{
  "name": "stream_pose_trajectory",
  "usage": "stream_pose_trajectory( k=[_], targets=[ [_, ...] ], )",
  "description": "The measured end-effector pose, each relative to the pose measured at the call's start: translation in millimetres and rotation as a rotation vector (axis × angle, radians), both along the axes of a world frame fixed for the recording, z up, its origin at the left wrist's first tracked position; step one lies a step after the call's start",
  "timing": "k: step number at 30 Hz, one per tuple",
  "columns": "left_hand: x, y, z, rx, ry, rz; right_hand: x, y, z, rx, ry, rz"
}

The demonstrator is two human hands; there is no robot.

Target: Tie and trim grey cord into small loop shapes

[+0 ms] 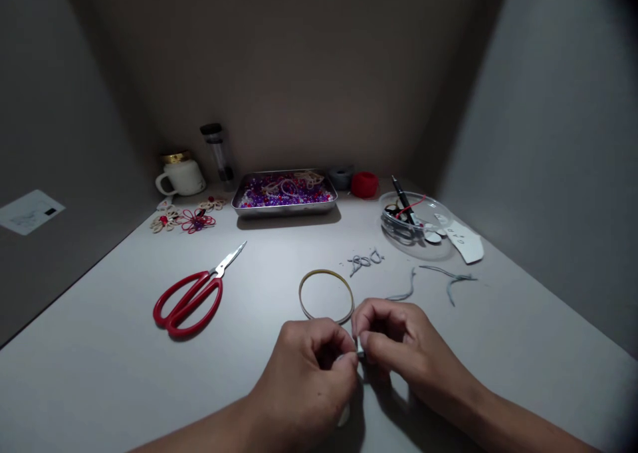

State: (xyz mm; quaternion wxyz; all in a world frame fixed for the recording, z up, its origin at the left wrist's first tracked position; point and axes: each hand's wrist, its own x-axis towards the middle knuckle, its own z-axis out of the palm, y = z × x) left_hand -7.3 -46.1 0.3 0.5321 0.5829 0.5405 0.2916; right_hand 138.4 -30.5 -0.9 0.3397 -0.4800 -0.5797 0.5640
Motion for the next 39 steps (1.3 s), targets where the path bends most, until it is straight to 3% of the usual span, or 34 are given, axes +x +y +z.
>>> stream_pose_trajectory(
  k=[9,11,14,16,18,20,22,24,27,30,39],
  targets=[
    [-6.1,5.5,5.0,-0.111,-0.222,0.137,4.6,3.5,-3.7,-0.105,0.141,-0.072],
    [-8.3,7.3,3.8,-0.163,-0.304,0.184,9.8,2.9,-3.9,-0.081,0.202,0.030],
    [-10.9,9.3,0.4,-0.203,-0.436,0.207,19.7,0.3,-0.8,-0.050,0.239,0.339],
    [-12.1,10.0,-0.9,-0.211,-0.480,0.191,24.9,-0.7,0.8,-0.017,0.213,0.451],
    [-13.0,10.5,-0.7,-0.228,-0.495,0.169,27.1,-0.2,-0.1,0.072,0.202,0.360],
    [-13.8,11.1,0.8,-0.255,-0.508,0.146,26.0,1.7,-3.3,0.194,0.170,0.156],
    [-14.3,12.1,2.7,-0.280,-0.511,0.127,23.0,3.3,-7.3,0.368,0.074,-0.021],
    [-14.4,13.1,4.6,-0.299,-0.487,0.111,20.0,3.4,-10.4,0.605,-0.051,-0.087],
    [-14.0,13.7,6.7,-0.318,-0.443,0.094,17.6,1.5,-12.2,0.935,-0.200,0.007],
    [-13.2,13.2,7.2,-0.326,-0.419,0.092,16.5,0.9,-11.5,1.089,-0.365,0.116],
    [-11.5,15.3,6.9,-0.349,-0.369,0.088,12.8,5.3,-6.8,1.182,-0.489,0.104]
  ],
)
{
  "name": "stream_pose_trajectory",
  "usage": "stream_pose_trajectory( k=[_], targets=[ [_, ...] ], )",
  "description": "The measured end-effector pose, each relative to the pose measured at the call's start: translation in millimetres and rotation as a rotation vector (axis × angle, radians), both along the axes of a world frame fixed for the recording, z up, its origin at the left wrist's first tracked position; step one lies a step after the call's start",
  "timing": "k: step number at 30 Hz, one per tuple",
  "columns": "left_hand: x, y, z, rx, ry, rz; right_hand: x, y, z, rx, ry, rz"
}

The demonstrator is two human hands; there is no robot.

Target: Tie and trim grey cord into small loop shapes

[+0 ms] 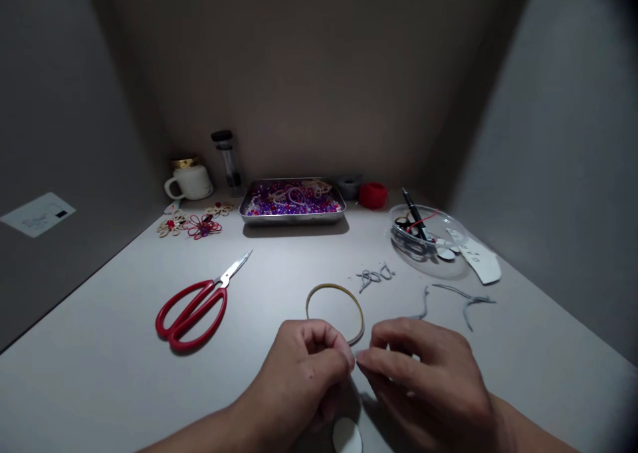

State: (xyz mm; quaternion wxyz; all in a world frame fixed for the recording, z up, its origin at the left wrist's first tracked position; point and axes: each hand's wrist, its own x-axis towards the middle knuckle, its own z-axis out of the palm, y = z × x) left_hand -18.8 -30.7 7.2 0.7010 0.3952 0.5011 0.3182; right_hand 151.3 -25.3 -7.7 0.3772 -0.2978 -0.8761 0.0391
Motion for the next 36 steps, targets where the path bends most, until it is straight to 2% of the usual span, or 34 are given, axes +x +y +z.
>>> stream_pose_trajectory(
  k=[2,5,11,16,19,23,26,29,33,36],
  targets=[
    [1.1,0.1,0.4,-0.006,0.013,0.002,-1.4,-0.3,-0.1,-0.025,0.036,0.002],
    [2.5,-1.1,-0.3,0.043,0.063,0.016,-5.0,-1.1,-1.4,-0.144,0.162,-0.003],
    [-0.8,-4.9,-7.4,0.309,0.321,-0.034,-12.2,-2.4,-3.9,-0.482,0.360,-0.043],
    [-6.6,-5.9,-10.0,0.504,0.448,-0.134,-13.3,-4.0,-5.4,-0.816,0.393,-0.120],
    [-9.4,-5.1,-9.4,0.683,0.479,-0.185,-12.8,-4.7,-3.2,-0.986,0.381,-0.185],
    [-13.3,-4.4,-14.3,0.972,0.514,-0.234,-13.2,-2.9,3.6,-1.107,0.424,-0.170],
    [-16.8,-4.9,-20.9,1.326,0.587,-0.273,-13.7,-1.4,7.3,-1.298,0.478,-0.133],
    [-20.2,-5.7,-21.2,1.643,0.749,-0.347,-13.0,-1.5,7.6,-1.488,0.574,-0.077],
    [-23.5,-7.6,-11.4,1.854,0.914,-0.537,-10.1,-2.7,5.0,-1.581,0.650,-0.006],
    [-24.0,-10.5,-7.1,1.940,0.893,-0.533,-8.7,-4.0,3.6,-1.573,0.700,0.026]
  ],
)
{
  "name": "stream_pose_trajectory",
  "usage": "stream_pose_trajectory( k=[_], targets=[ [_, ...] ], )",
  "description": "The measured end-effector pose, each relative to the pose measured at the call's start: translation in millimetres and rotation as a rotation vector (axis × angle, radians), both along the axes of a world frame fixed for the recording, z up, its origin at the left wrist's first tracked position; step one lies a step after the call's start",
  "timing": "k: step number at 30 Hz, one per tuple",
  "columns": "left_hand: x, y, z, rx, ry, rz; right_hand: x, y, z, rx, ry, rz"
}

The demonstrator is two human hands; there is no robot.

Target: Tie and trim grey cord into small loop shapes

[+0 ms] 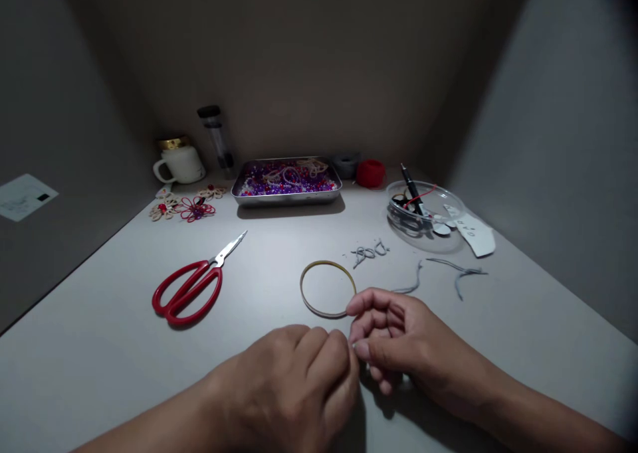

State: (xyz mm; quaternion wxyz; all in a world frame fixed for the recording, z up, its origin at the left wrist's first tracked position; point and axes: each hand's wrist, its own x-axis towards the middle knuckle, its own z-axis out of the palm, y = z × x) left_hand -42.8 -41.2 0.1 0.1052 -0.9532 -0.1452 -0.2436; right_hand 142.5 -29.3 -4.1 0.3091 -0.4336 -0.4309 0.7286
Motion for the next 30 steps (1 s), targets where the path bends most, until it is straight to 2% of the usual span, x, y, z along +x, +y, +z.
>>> stream_pose_trajectory(
  k=[2,3,4,6,8,10,12,13,15,17,20,23,25,27,30],
  targets=[
    [1.3,-2.5,0.6,-0.101,-0.149,0.044,-0.6,-1.6,0.4,0.031,0.011,-0.033],
    [2.5,-3.7,0.9,-0.218,-0.271,0.106,-1.3,-2.7,0.9,0.060,-0.003,-0.054],
    [4.1,-4.8,1.7,-0.388,-0.399,0.192,-2.2,-3.9,1.4,0.103,-0.027,-0.076],
    [8.1,-5.9,4.9,-0.843,-0.580,0.376,-3.9,-6.8,1.9,0.222,-0.091,-0.109],
    [12.5,-5.1,9.5,-1.322,-0.617,0.501,-4.8,-9.8,0.7,0.349,-0.140,-0.135],
    [16.8,-3.1,13.6,-1.695,-0.588,0.519,-4.8,-12.2,-2.0,0.439,-0.149,-0.150],
    [20.2,-1.2,15.9,-1.875,-0.591,0.509,-4.7,-13.7,-4.6,0.487,-0.146,-0.148],
    [21.4,-0.7,16.3,-1.900,-0.594,0.512,-4.9,-14.0,-5.4,0.498,-0.146,-0.142],
    [22.2,-1.0,15.6,-1.824,-0.596,0.530,-6.0,-13.8,-5.2,0.472,-0.154,-0.140],
    [20.3,-2.5,12.6,-1.599,-0.549,0.514,-7.5,-12.6,-3.1,0.376,-0.151,-0.158],
    [13.4,-4.5,3.6,-1.040,-0.403,0.352,-9.0,-10.0,1.0,0.176,-0.101,-0.156],
    [5.2,-4.2,-5.0,-0.457,-0.215,0.174,-8.7,-8.1,3.9,0.069,-0.057,-0.124],
    [1.1,-3.8,-5.6,-0.192,-0.060,0.116,-8.2,-7.6,4.9,0.034,-0.045,-0.114],
    [-1.0,-4.2,-1.8,-0.044,0.073,0.079,-8.1,-7.7,5.5,0.006,-0.041,-0.099],
    [-0.9,-5.8,5.5,0.059,0.157,0.050,-8.3,-8.3,5.8,-0.007,-0.051,-0.072]
  ],
)
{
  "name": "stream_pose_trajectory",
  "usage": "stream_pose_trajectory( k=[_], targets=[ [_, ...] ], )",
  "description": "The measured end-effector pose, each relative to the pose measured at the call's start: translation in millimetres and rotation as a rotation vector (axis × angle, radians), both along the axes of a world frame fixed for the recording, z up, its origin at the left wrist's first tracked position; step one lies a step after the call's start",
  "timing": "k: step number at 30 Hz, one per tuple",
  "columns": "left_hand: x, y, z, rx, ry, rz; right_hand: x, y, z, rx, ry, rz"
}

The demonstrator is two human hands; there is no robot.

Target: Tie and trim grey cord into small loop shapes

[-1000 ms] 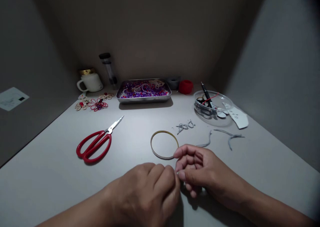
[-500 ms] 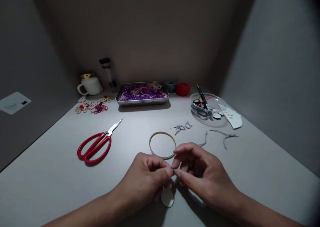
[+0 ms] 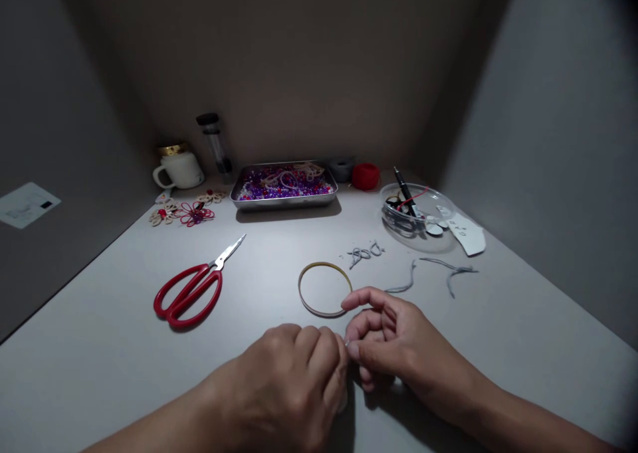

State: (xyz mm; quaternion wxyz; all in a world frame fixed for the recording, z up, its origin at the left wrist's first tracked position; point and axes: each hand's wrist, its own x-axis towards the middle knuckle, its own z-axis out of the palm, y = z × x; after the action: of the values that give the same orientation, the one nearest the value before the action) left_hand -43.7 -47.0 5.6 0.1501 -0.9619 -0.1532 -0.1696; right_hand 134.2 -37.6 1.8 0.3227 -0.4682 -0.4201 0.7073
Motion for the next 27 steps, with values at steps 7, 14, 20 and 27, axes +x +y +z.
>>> stream_pose_trajectory(
  k=[7,14,20,27],
  targets=[
    [5.6,-0.5,-0.8,-0.190,-0.225,0.107,1.1,0.2,-1.5,0.066,0.067,-0.021],
    [18.8,2.4,10.0,-1.419,-0.601,0.563,-1.6,-0.6,-0.8,0.237,-0.050,-0.064],
    [22.9,3.8,1.9,-1.269,-0.627,0.690,-2.5,-2.7,-6.0,0.232,-0.055,-0.108],
    [20.1,-0.6,-6.9,-0.874,-0.624,0.449,-0.1,-0.4,-3.1,0.201,0.026,-0.133]
  ],
)
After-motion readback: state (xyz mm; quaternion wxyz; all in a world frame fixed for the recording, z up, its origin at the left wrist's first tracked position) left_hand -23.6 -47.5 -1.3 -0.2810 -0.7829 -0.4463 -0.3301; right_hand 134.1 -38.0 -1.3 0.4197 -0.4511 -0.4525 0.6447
